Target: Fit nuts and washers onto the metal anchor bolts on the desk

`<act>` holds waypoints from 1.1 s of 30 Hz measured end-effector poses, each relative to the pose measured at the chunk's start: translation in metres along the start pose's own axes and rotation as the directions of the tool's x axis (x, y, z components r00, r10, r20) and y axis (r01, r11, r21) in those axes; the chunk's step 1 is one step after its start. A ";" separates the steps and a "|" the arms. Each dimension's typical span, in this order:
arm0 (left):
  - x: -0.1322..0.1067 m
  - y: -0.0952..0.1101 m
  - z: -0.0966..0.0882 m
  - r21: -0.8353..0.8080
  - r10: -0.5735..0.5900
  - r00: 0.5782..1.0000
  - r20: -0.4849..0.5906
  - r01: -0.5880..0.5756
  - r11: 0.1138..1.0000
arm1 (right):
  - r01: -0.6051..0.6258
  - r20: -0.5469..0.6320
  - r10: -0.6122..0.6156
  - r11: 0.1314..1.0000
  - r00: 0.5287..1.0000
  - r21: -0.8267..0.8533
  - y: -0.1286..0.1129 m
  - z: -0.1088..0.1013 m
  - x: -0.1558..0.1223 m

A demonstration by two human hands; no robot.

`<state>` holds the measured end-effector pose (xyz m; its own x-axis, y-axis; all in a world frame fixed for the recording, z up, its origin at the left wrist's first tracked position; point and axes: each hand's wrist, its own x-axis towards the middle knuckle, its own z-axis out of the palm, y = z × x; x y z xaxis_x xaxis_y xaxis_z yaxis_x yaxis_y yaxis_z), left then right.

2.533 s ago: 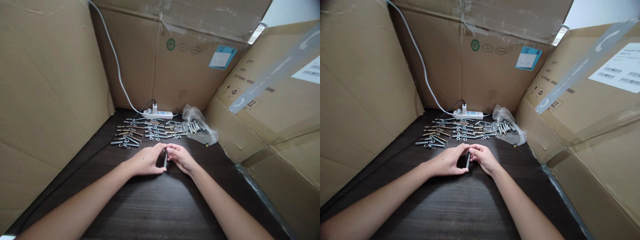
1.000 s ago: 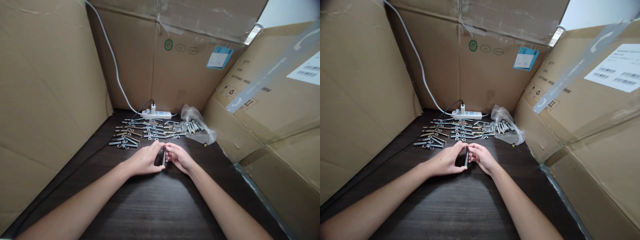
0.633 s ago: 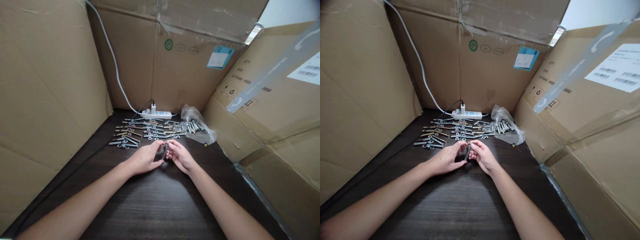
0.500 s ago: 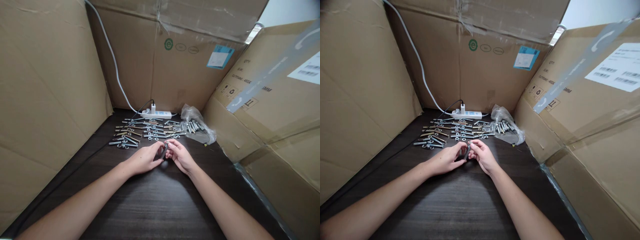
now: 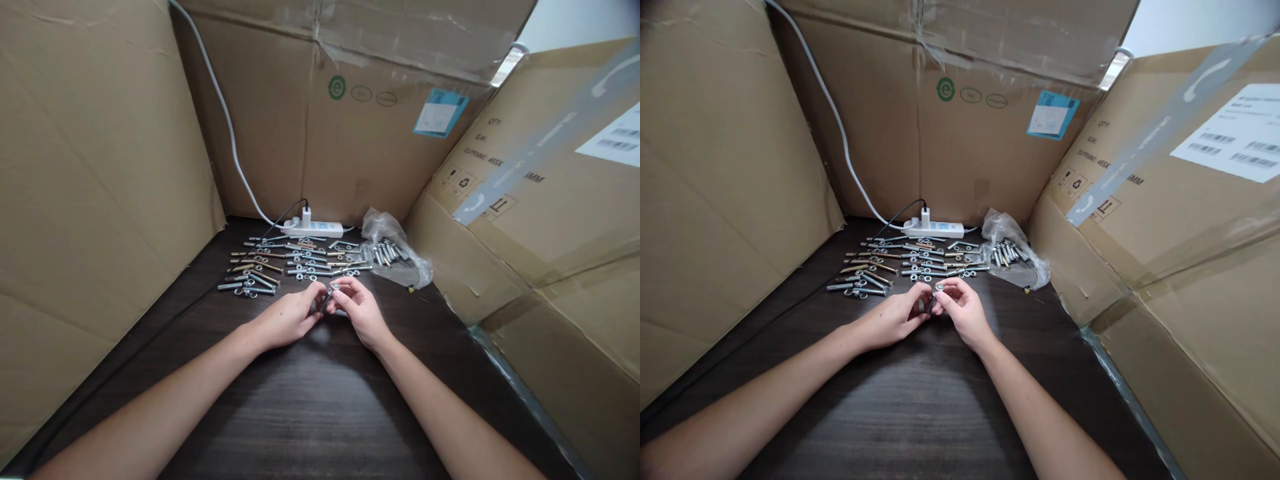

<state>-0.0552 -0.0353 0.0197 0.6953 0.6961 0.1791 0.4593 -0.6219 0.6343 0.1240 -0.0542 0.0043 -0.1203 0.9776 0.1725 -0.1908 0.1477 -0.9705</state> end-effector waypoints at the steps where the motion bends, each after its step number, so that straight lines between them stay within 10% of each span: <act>1: 0.000 0.000 0.000 0.001 -0.001 1.000 0.000 0.001 1.000 | 0.006 0.000 -0.006 1.000 1.000 -0.006 -0.001 0.000 0.000; 33: -0.003 0.007 -0.003 0.000 0.031 0.996 0.087 -0.031 1.000 | -0.124 0.017 0.125 0.991 0.992 -0.051 0.009 -0.001 0.002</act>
<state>-0.0555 -0.0405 0.0253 0.7548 0.6424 0.1328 0.4374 -0.6437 0.6280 0.1232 -0.0512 -0.0038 -0.1597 0.9858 0.0523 -0.1244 0.0324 -0.9917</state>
